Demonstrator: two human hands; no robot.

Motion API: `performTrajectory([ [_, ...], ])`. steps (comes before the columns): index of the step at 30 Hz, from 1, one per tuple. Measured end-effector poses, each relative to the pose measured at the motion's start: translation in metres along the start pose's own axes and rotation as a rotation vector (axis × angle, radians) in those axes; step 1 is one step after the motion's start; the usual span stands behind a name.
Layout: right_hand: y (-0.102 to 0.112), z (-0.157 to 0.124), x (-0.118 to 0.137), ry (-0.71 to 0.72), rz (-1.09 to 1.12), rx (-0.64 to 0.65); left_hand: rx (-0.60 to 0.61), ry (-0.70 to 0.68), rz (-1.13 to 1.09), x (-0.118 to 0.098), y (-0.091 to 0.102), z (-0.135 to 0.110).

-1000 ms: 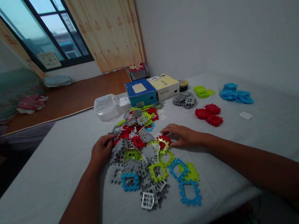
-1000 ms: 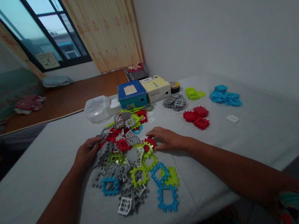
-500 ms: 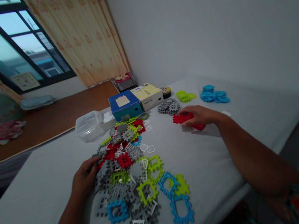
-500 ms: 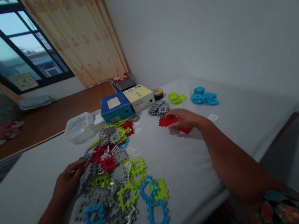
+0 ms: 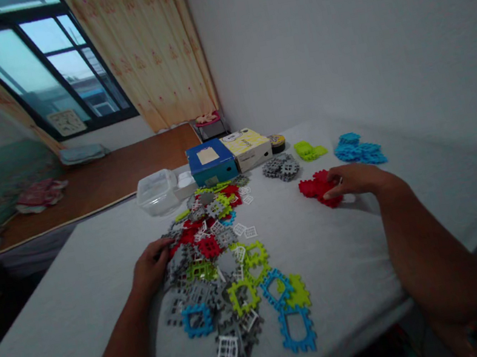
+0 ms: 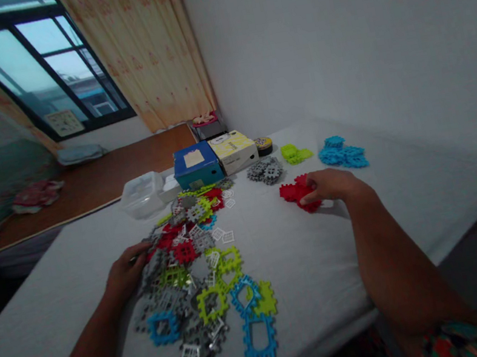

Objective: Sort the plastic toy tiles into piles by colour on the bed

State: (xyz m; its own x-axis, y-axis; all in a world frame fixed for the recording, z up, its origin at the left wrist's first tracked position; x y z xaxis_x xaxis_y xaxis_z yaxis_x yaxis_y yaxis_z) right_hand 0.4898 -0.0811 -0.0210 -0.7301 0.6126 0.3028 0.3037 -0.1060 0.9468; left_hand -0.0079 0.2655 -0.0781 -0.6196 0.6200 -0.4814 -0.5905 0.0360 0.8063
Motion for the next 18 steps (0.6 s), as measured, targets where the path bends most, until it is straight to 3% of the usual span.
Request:
performTrajectory([
  [2, 0.003, 0.001, 0.011, 0.003, 0.012, -0.08, 0.002, -0.008, 0.0, -0.003, -0.001, 0.0],
  [4, 0.002, -0.002, 0.035, 0.1, 0.052, -0.154, 0.003, -0.014, 0.0, -0.005, -0.002, 0.0],
  [6, -0.008, -0.012, 0.075, 0.34, 0.141, -0.137, -0.003, -0.018, -0.015, -0.006, -0.003, -0.001],
  [11, -0.052, -0.072, 0.192, 1.034, 0.261, 0.092, -0.003, 0.0, -0.072, -0.011, -0.005, -0.005],
  [15, -0.082, -0.129, 0.262, 1.386, 0.126, 0.148, -0.01, -0.023, -0.068, -0.012, -0.007, -0.005],
  [18, -0.103, -0.157, 0.294, 1.586, 0.032, 0.158, -0.012, -0.07, -0.054, -0.01, -0.008, -0.005],
])
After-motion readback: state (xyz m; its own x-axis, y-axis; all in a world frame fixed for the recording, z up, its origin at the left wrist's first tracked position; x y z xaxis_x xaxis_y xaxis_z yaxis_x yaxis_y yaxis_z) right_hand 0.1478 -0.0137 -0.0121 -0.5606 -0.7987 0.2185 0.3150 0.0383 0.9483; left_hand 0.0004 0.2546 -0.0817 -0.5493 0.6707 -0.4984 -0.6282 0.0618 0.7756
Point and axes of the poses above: each hand's wrist, its own z-axis towards the middle knuckle, its own y-axis out of the back of the hand, x = y × z, the point moved 4 cm from there along z, towards the middle knuckle, and after that the axes turned 5 degrees about z, right-handed, at the moved point
